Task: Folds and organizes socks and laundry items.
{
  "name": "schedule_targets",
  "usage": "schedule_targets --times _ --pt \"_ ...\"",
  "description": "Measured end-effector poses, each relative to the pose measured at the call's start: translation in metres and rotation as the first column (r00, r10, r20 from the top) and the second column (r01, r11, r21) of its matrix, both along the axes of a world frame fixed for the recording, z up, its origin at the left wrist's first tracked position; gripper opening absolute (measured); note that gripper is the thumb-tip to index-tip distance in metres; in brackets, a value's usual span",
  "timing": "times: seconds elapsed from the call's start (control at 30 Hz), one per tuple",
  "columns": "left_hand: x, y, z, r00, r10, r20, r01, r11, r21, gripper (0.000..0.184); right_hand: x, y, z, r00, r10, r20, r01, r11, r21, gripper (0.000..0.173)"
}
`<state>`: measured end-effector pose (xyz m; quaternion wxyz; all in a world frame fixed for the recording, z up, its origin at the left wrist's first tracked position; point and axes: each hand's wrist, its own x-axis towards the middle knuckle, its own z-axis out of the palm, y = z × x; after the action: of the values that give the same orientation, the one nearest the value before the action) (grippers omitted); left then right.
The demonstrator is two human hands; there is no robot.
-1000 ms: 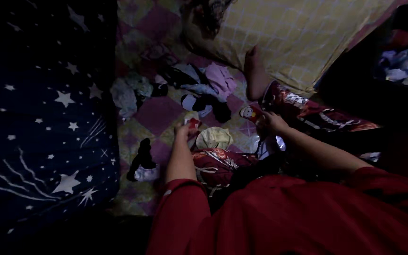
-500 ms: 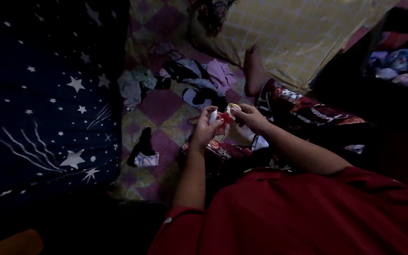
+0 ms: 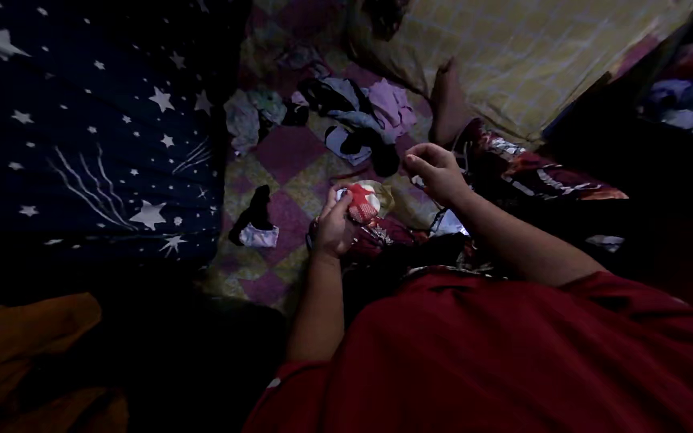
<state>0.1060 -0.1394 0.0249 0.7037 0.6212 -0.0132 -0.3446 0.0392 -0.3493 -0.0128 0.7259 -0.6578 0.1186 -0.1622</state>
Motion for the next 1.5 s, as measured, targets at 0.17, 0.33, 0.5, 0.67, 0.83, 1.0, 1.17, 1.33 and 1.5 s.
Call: schedule_targets --times 0.17,0.33,0.5,0.67,0.83,1.0,1.17,1.33,1.5 --pt "-0.015 0.0 0.012 0.968 0.099 -0.229 -0.15 0.966 -0.212 0.037 -0.011 0.018 0.009 0.938 0.282 -0.202 -0.292 0.956 -0.022 0.038" --pt "-0.018 0.0 0.007 0.996 0.058 -0.073 -0.071 0.979 -0.191 0.044 -0.01 0.027 0.001 0.984 0.138 -0.113 -0.109 0.968 0.227 0.024" --pt "-0.027 -0.003 0.011 0.98 0.173 0.102 -0.153 0.971 -0.183 0.023 -0.012 0.021 0.017 0.992 0.057 -0.111 0.049 0.637 0.769 0.035" --pt "-0.029 -0.002 0.014 0.904 -0.03 0.425 0.084 0.991 -0.108 0.023 -0.018 0.016 0.02 0.982 0.17 -0.078 -0.042 0.609 0.792 0.047" --pt "-0.029 -0.006 0.026 0.787 -0.158 0.597 0.086 0.985 0.147 0.029 -0.022 0.015 0.028 0.979 0.172 -0.111 -0.021 0.627 0.779 0.046" --pt "-0.04 -0.012 0.018 0.699 -0.178 0.693 -0.056 0.952 0.3 0.016 -0.025 0.027 0.034 0.967 0.241 -0.078 -0.082 0.587 0.805 0.047" --pt "-0.042 -0.013 0.008 0.7 -0.105 0.707 -0.053 0.979 0.197 0.028 -0.026 0.032 0.04 0.971 0.215 -0.105 -0.027 0.534 0.845 0.044" --pt "-0.044 -0.017 0.012 0.705 -0.108 0.701 -0.136 0.95 0.283 0.025 -0.026 0.035 0.042 0.975 0.192 -0.113 -0.003 0.519 0.855 0.043" --pt "-0.042 -0.018 0.016 0.64 -0.258 0.724 -0.135 0.889 0.437 0.019 -0.025 0.037 0.044 0.973 0.186 -0.134 0.005 0.567 0.824 0.044"
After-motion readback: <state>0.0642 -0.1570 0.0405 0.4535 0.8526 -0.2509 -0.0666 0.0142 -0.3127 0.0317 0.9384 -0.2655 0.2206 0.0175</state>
